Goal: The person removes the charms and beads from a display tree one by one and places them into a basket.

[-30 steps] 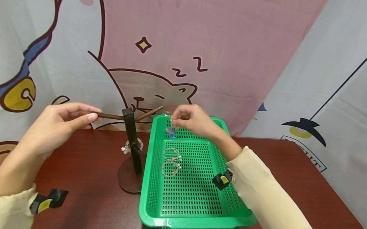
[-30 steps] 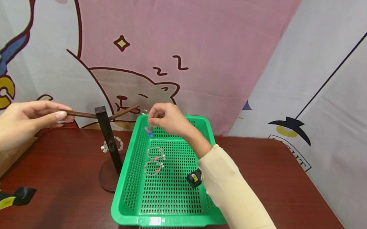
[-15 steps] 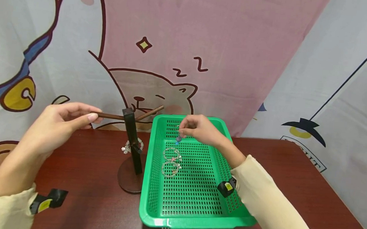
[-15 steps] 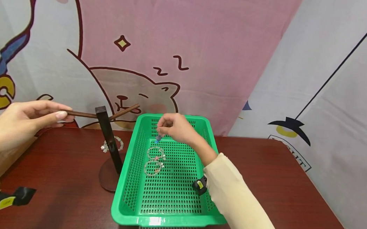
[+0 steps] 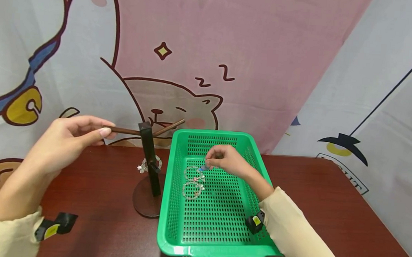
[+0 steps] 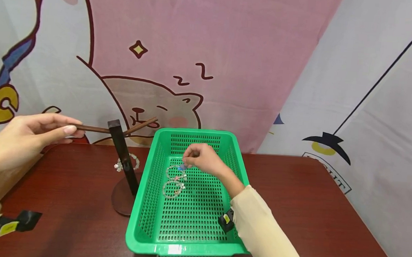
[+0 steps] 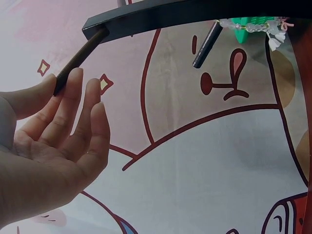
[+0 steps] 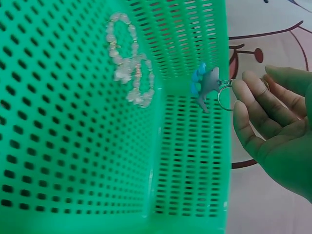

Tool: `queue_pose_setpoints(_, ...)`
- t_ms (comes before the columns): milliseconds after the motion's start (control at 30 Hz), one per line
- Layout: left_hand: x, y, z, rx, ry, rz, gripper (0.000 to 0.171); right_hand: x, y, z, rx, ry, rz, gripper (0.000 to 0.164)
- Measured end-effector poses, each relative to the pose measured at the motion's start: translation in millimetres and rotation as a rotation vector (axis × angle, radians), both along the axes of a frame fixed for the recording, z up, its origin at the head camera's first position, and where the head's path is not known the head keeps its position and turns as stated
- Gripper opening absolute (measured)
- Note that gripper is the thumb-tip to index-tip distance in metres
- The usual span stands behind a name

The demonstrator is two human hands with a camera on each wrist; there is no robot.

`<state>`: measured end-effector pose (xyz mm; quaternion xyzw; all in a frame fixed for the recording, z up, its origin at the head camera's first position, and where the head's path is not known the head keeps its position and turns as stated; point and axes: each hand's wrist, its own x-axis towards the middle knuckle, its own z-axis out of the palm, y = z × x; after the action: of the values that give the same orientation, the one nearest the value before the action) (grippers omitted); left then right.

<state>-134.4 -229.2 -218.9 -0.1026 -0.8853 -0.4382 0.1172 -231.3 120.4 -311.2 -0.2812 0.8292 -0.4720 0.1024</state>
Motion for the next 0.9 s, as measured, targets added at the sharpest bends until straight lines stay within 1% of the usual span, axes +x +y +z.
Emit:
queue_pose_setpoints(167,0.6,0.7,-0.2,-0.01,-0.008,0.005,0.027,-0.7,2.7,-6.9,0.008,-0.006,-0.019,0.009)
queue_pose_setpoints(333,0.4,1.6,0.0,-0.01,0.009,0.004,0.026,-1.4,4.5,-5.7,0.003,-0.022,-0.041,0.008)
queue_pose_setpoints(467,-0.2,1.8,-0.2,0.001,0.014,-0.002,0.026,-2.8,6.1,-4.2,0.009,-0.031,-0.044,0.013)
queue_pose_setpoints(667,-0.4,1.3,-0.9,0.008,0.005,-0.005,0.026,-3.4,5.9,4.4,0.002,-0.036,-0.033,0.018)
queue_pose_setpoints(900,0.5,1.8,-1.6,0.02,0.005,-0.011,0.026,-3.6,0.8,19.0,0.018,0.006,-0.016,0.023)
